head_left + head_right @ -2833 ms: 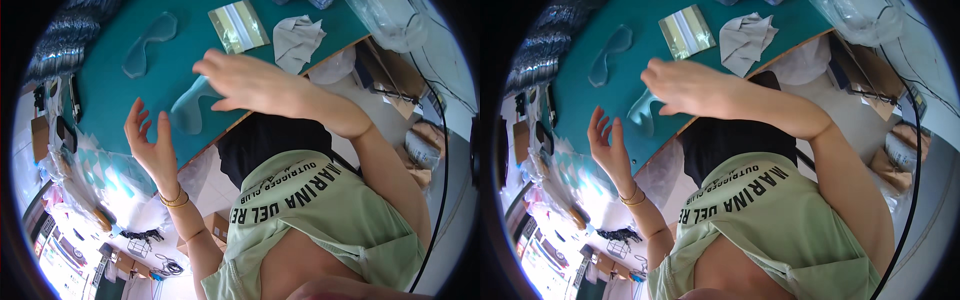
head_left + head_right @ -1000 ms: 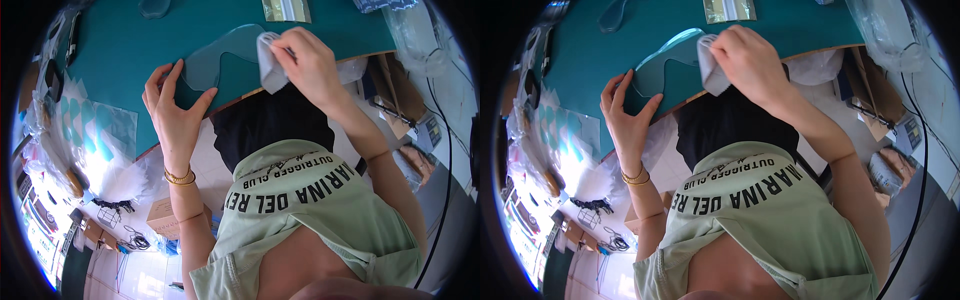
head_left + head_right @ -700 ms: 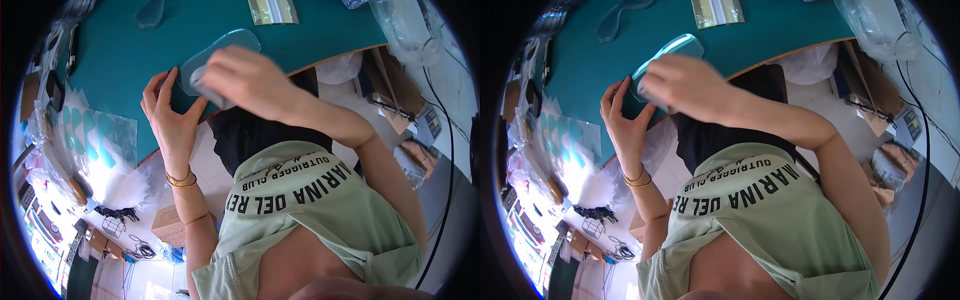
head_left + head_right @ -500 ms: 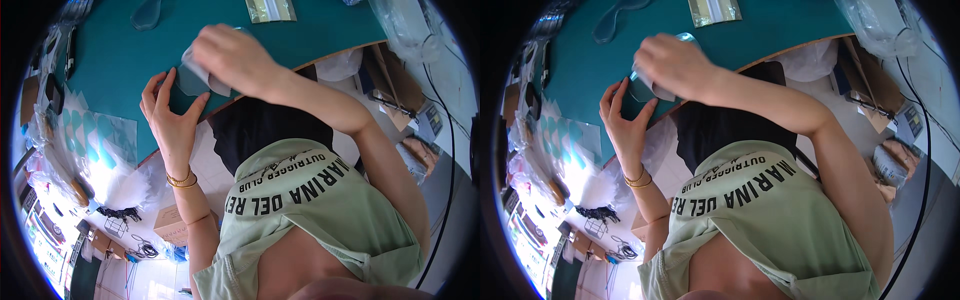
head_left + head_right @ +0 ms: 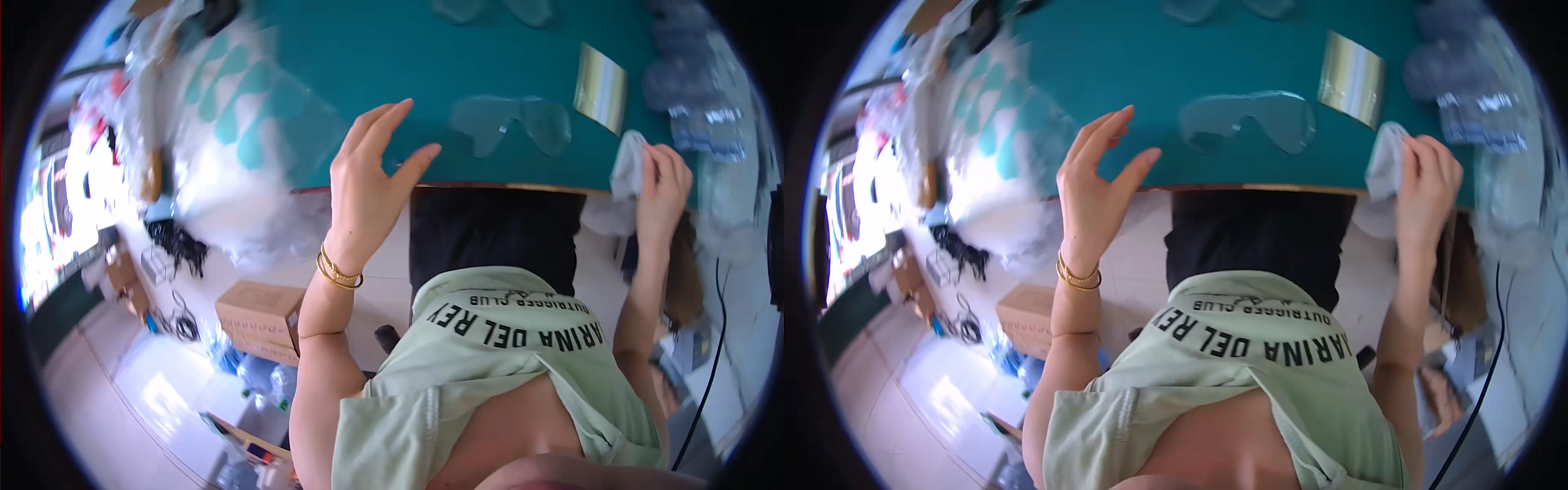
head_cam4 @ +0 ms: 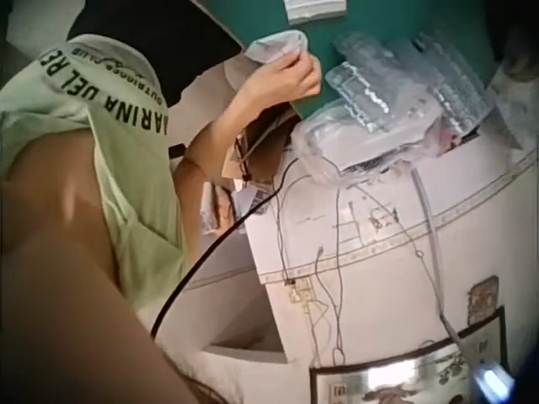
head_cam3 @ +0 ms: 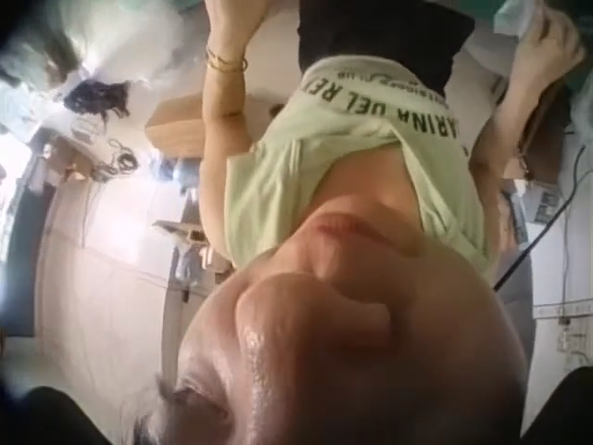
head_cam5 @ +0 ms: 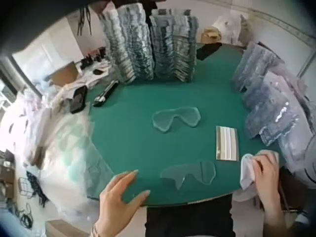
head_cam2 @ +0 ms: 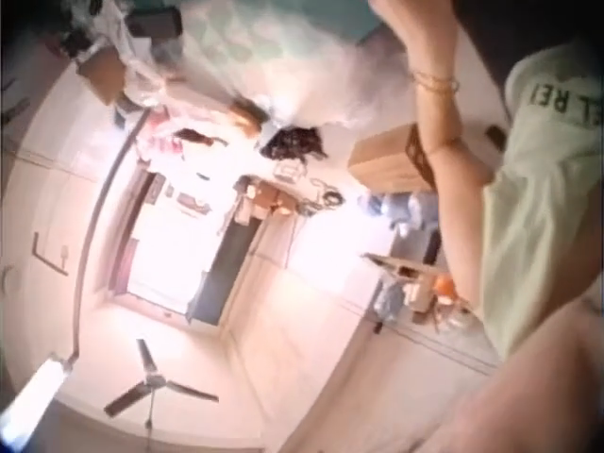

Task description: The recorder cleans safety goggles with a cloth and packages or stacks them.

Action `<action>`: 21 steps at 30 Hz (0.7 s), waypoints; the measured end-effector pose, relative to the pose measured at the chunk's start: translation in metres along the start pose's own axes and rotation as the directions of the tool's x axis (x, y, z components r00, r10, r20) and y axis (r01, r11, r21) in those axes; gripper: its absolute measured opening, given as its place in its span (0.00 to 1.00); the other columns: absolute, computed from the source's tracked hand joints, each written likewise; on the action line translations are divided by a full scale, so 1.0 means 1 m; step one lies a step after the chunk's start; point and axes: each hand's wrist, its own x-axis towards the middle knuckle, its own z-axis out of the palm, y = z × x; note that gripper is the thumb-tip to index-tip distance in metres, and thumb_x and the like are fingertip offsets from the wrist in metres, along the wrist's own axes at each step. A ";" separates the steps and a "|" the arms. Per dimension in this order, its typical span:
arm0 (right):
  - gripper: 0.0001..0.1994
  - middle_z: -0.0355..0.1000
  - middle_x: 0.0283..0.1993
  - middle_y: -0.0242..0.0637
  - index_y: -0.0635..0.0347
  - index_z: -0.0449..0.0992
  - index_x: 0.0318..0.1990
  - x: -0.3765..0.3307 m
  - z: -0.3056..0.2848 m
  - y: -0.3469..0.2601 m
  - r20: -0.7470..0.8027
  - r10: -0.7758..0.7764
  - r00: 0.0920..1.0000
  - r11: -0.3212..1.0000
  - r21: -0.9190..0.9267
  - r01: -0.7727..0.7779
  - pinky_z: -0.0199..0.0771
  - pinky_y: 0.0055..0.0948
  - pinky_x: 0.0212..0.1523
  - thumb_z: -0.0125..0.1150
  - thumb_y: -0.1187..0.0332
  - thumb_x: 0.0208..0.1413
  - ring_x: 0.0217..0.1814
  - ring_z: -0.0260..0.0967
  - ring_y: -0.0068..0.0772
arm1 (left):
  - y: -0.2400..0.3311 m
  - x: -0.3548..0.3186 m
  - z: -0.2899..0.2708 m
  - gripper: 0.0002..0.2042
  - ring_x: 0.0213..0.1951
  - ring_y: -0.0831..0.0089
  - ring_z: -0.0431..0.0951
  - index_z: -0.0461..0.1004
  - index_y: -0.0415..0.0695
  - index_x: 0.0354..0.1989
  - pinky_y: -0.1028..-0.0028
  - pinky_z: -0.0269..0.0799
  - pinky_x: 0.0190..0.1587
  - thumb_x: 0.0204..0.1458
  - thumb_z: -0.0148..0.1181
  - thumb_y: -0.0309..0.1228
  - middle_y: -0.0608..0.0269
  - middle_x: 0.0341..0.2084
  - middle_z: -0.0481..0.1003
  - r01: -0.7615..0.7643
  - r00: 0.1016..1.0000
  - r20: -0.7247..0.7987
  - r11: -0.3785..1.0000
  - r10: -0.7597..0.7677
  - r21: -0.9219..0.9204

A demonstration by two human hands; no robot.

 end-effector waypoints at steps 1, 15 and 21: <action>0.08 0.73 0.48 0.39 0.59 0.79 0.46 0.008 -0.007 -0.007 -0.043 0.005 0.999 0.999 -0.036 -0.006 0.65 0.36 0.55 0.61 0.70 0.61 0.53 0.69 0.41 | -0.007 0.002 -0.008 0.23 0.42 0.62 0.78 0.76 0.39 0.51 0.65 0.74 0.49 0.44 0.73 0.27 0.54 0.45 0.77 0.051 0.998 -0.041 0.997 -0.053 -0.056; 0.21 0.65 0.66 0.39 0.55 0.72 0.57 0.123 0.033 -0.245 -0.158 -0.692 0.704 0.480 0.627 0.613 0.64 0.40 0.64 0.65 0.66 0.55 0.68 0.62 0.44 | -0.148 0.086 -0.166 0.45 0.51 0.58 0.76 0.62 0.16 0.55 0.67 0.74 0.46 0.39 0.76 0.43 0.28 0.51 0.70 0.623 0.778 -0.230 0.765 -0.584 0.164; 0.38 0.58 0.70 0.50 0.59 0.64 0.65 0.089 0.081 -0.292 0.032 -0.863 0.504 0.436 0.550 0.712 0.58 0.42 0.69 0.66 0.48 0.51 0.72 0.56 0.46 | -0.155 0.093 -0.150 0.23 0.36 0.66 0.76 0.64 0.18 0.51 0.69 0.76 0.37 0.53 0.62 0.25 0.42 0.43 0.71 0.368 0.802 -0.358 0.867 -0.478 -0.335</action>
